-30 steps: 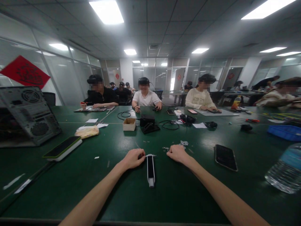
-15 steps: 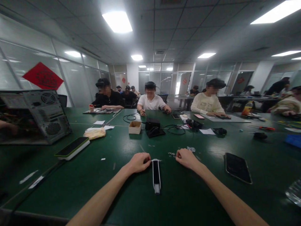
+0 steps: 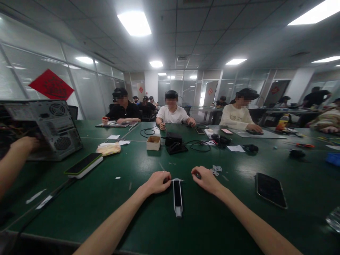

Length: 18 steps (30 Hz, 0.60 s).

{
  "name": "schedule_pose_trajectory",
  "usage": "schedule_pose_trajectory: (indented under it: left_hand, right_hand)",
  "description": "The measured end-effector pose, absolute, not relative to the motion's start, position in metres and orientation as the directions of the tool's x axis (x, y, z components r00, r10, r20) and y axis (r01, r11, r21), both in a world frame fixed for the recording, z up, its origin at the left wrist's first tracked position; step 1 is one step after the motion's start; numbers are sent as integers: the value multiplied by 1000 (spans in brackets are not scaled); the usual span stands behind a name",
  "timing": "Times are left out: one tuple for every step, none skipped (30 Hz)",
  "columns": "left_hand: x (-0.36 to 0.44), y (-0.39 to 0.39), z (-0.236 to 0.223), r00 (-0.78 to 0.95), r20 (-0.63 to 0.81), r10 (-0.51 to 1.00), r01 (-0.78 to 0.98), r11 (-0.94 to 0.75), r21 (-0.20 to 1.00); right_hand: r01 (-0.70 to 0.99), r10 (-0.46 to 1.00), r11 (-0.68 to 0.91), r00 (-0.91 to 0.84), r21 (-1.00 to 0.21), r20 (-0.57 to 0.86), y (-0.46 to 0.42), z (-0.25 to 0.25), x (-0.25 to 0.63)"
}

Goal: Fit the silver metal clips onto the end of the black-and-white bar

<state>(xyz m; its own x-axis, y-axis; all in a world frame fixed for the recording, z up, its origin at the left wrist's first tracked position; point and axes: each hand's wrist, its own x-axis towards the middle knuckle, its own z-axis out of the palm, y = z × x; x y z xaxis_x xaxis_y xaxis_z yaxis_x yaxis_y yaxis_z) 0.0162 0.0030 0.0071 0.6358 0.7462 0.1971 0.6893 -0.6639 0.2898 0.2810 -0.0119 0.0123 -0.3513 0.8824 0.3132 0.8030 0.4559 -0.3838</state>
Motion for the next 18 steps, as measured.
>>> schedule_pose_trajectory:
  left_hand:
    - [16, 3, 7, 634, 200, 747, 692, -663, 286]
    - [17, 3, 6, 632, 204, 748, 694, -663, 282]
    - [17, 3, 6, 630, 208, 748, 695, -663, 280]
    - [17, 3, 6, 630, 212, 747, 693, -664, 279]
    - [17, 3, 7, 630, 216, 746, 692, -666, 279]
    - [18, 3, 7, 630, 217, 746, 692, -666, 279]
    - [18, 2, 8, 629, 216, 746, 693, -665, 279]
    - [18, 2, 9, 628, 214, 748, 695, -663, 279]
    - [18, 2, 10, 627, 213, 750, 696, -661, 279]
    - [18, 2, 11, 627, 212, 750, 696, -661, 281]
    - [18, 2, 11, 628, 213, 748, 693, -663, 282]
    - [18, 2, 11, 631, 216, 745, 690, -666, 284]
    - [18, 3, 11, 634, 217, 742, 686, -670, 286]
    - [18, 3, 10, 636, 217, 740, 683, -671, 287]
    - [17, 3, 9, 637, 215, 740, 683, -671, 287]
    - [17, 4, 9, 636, 212, 742, 684, -670, 289]
    - [17, 4, 8, 635, 208, 744, 686, -667, 290]
    - [17, 4, 8, 633, 205, 746, 689, -664, 291]
  right_hand:
    - [762, 868, 488, -370, -425, 332, -14, 10, 276]
    - [725, 857, 511, -385, -462, 344, -17, 8, 270]
    - [694, 848, 527, -396, -490, 352, -19, 6, 265]
    - [672, 842, 539, -404, -508, 358, -21, 5, 260]
    - [658, 837, 546, -407, -518, 366, -23, 3, 256]
    - [651, 834, 550, -407, -523, 372, -24, 2, 252]
    - [645, 833, 553, -407, -527, 375, -25, 2, 250]
    - [642, 832, 554, -408, -531, 375, -25, 2, 248]
    - [638, 833, 553, -410, -536, 371, -26, 3, 248]
    - [635, 835, 550, -412, -542, 365, -26, 3, 247]
    - [634, 838, 546, -412, -547, 359, -27, 4, 248]
    - [634, 841, 541, -411, -552, 352, -27, 5, 248]
    - [636, 844, 536, -409, -555, 346, -27, 6, 248]
    - [638, 848, 530, -406, -559, 340, -27, 7, 249]
    - [638, 851, 524, -405, -564, 334, -27, 7, 249]
    - [635, 854, 521, -405, -571, 328, -27, 7, 249]
    - [629, 854, 520, -407, -578, 324, -27, 7, 250]
    - [622, 853, 521, -410, -585, 324, -26, 6, 250]
